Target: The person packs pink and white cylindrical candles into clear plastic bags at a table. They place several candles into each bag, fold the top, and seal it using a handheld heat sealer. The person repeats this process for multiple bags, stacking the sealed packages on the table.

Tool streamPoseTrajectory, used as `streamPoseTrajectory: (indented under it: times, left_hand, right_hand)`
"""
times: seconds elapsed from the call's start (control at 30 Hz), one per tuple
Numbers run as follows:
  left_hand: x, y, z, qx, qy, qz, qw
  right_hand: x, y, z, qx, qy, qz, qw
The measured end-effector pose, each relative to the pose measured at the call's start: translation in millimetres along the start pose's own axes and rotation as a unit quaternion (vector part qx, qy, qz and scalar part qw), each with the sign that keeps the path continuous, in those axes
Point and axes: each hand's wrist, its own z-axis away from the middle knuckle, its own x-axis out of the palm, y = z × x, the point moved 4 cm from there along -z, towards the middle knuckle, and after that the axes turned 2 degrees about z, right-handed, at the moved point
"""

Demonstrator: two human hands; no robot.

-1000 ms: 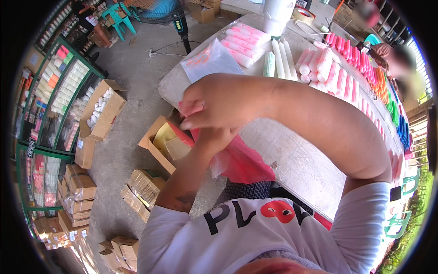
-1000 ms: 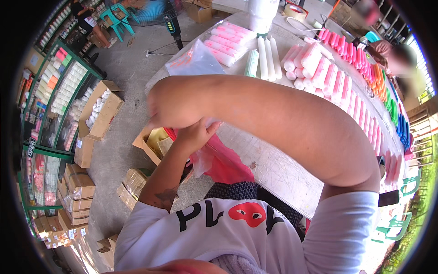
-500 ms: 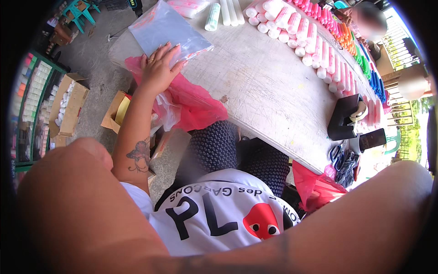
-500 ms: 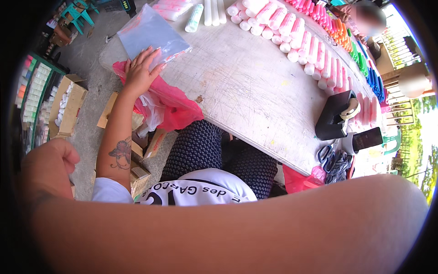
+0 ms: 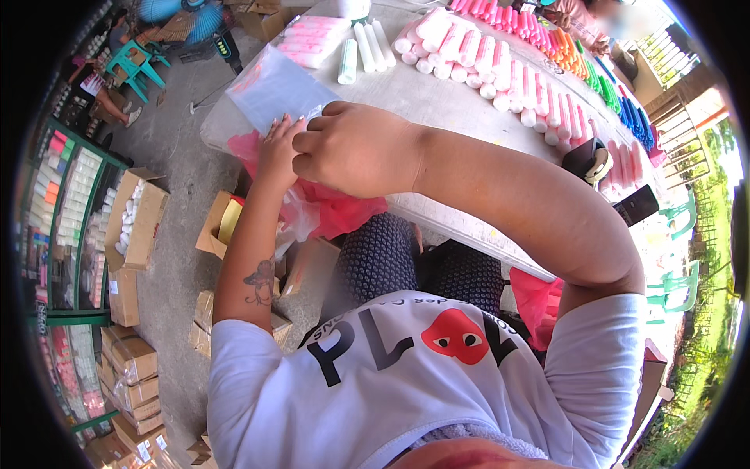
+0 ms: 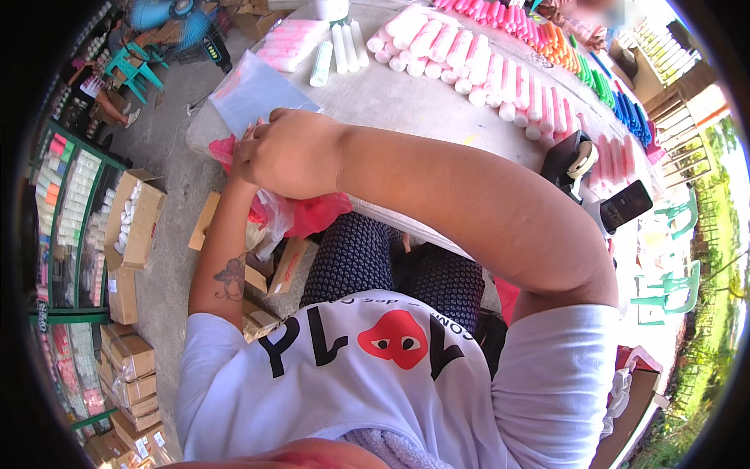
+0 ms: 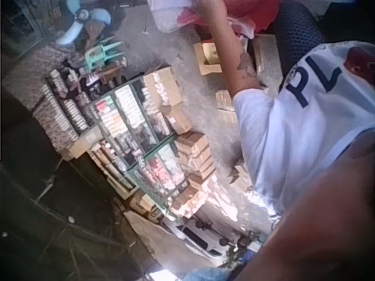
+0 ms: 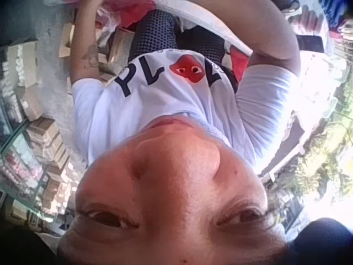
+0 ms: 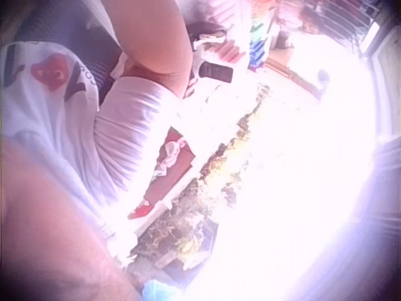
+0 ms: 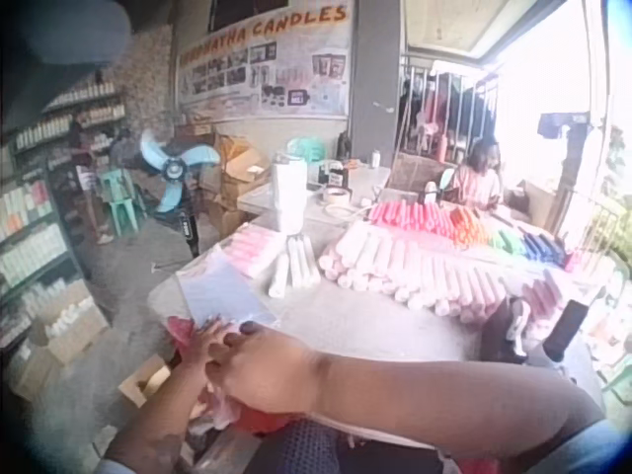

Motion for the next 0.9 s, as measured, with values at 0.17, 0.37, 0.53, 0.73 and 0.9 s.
streamPoseTrajectory:
  times: [0.17, 0.37, 0.53, 0.73, 0.9]
  left_hand:
    - [-16.6, 31.5, -1.0, -0.038, 0.017, -0.029, 0.999]
    - [-14.3, 38.9, 6.0, -0.038, 0.042, -0.098, 0.994]
    - [-24.3, 49.8, -9.4, -0.022, 0.065, 0.028, 0.997]
    - [-23.3, 66.8, 10.7, 0.021, 0.141, 0.028, 0.989]
    - [-16.2, 34.3, 11.2, -0.083, 0.093, 0.0, 0.992]
  right_hand:
    - [6.8, 56.1, 45.9, 0.285, 0.001, -0.254, 0.924]
    - [62.8, 66.1, 91.6, 0.389, -0.032, -0.378, 0.84]
    - [117.4, 81.2, 73.1, 0.272, 0.114, -0.2, 0.935]
    - [138.7, 81.6, 21.4, 0.29, 0.191, -0.13, 0.929]
    - [135.3, 85.2, 16.8, 0.302, 0.176, -0.13, 0.928]
